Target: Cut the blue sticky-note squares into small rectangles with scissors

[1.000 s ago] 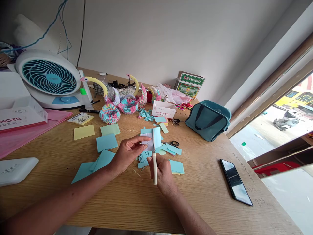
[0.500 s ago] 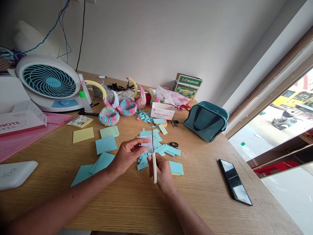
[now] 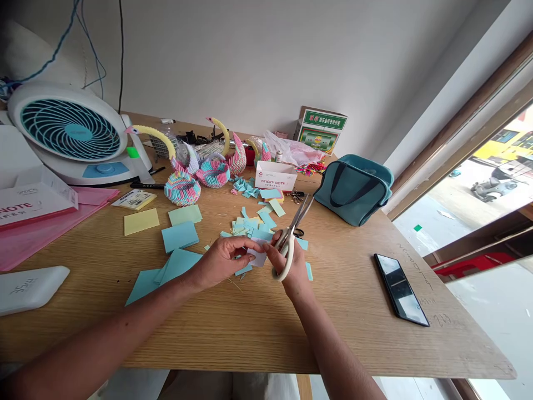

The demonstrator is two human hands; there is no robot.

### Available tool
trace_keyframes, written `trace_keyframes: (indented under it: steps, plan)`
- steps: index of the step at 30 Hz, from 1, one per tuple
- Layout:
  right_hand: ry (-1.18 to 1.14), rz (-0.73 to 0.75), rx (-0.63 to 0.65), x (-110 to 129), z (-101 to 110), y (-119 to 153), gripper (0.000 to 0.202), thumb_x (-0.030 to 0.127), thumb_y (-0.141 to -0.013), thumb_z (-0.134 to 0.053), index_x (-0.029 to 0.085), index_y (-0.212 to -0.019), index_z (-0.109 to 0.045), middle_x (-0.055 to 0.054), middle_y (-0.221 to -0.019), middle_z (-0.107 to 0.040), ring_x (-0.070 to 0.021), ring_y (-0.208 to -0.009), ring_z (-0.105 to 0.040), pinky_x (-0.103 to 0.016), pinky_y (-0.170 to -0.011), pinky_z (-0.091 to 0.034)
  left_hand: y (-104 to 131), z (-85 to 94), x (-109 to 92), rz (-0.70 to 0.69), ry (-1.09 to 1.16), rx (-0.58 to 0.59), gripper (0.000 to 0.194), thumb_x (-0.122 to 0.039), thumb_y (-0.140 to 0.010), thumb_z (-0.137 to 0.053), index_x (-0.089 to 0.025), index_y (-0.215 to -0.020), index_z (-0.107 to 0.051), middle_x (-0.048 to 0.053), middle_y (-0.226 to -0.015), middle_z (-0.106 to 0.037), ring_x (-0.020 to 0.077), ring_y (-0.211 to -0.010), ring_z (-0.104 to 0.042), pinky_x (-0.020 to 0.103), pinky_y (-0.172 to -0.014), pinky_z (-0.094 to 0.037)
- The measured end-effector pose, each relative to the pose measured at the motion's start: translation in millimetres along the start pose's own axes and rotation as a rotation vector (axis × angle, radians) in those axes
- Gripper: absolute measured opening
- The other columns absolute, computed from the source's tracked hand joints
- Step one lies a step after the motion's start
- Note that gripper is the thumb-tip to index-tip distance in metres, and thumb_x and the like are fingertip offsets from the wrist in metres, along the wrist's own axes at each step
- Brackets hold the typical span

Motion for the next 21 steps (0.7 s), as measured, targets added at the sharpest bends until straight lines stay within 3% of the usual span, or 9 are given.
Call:
trace_keyframes:
  steps: [4,7,11,13,17,21]
  plan:
    - [0.083,-0.015,0.011,2.3,0.4,0.8,0.028,0.037,-0.078,-0.074,0.021,-0.084,-0.052,0.007,-0.062,-0.044,-0.0104,-0.056,-0.04,-0.025,-0.054,-0.033,0.2,-1.0,-2.1,0.008,-0.004,0.051,0.018,-0.011,-0.079,-0.059,-0.017,-0.089,-0.073,0.003,-0.09,-0.074,0.0135,-0.077,-0.064,0.024,-0.072,-0.049]
    - [0.089,0.003,-0.005,5.2,0.0,1.2,0.028,0.037,-0.077,-0.073,0.021,-0.083,-0.051,0.007,-0.061,-0.045,-0.0104,-0.055,-0.04,-0.025,-0.054,-0.032,-0.1,0.0,-2.1,0.022,0.097,0.021,0.013,-0.013,-0.078,-0.063,-0.019,-0.088,-0.06,-0.001,-0.081,-0.068,0.0118,-0.073,-0.061,0.023,-0.069,-0.046]
    - [0.132,0.045,-0.042,8.7,-3.6,4.2,0.028,0.037,-0.078,-0.071,0.021,-0.082,-0.048,0.007,-0.061,-0.044,-0.0101,-0.053,-0.039,-0.025,-0.052,-0.031,-0.5,-0.8,6.1,0.14,0.244,-0.032,0.038,-0.02,-0.077,-0.068,-0.022,-0.108,-0.047,-0.003,-0.077,-0.068,0.0132,-0.069,-0.061,0.024,-0.065,-0.044]
    - [0.154,0.057,-0.059,9.9,-6.5,6.7,0.027,0.037,-0.079,-0.069,0.022,-0.083,-0.047,0.008,-0.06,-0.044,-0.0102,-0.052,-0.039,-0.025,-0.052,-0.031,-0.4,-2.0,9.3,0.184,0.29,-0.047,0.043,-0.023,-0.077,-0.071,-0.021,-0.113,-0.049,-0.001,-0.079,-0.07,0.0149,-0.071,-0.063,0.026,-0.067,-0.046]
    - [0.206,0.116,-0.107,14.4,-11.6,11.5,0.023,0.035,-0.081,-0.066,0.022,-0.083,-0.048,0.007,-0.062,-0.046,-0.0116,-0.055,-0.042,-0.026,-0.055,-0.037,0.3,-5.0,9.8,0.197,0.407,-0.047,0.028,-0.035,-0.078,-0.075,-0.016,-0.092,-0.062,0.004,-0.086,-0.07,0.014,-0.076,-0.062,0.026,-0.071,-0.046]
    - [0.246,0.144,-0.134,15.3,-14.2,14.0,0.022,0.035,-0.081,-0.066,0.023,-0.083,-0.047,0.005,-0.067,-0.049,-0.0127,-0.06,-0.046,-0.027,-0.059,-0.04,0.9,-7.4,12.6,0.223,0.519,-0.062,0.035,-0.044,-0.074,-0.081,-0.015,-0.085,-0.067,0.001,-0.08,-0.067,0.0118,-0.074,-0.058,0.024,-0.068,-0.043]
Point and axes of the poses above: each hand's wrist, its own y-axis away from the middle knuckle, its own z-axis out of the back of the hand, x = y × z, the point moved 5 cm from there along -y, towards the middle knuckle
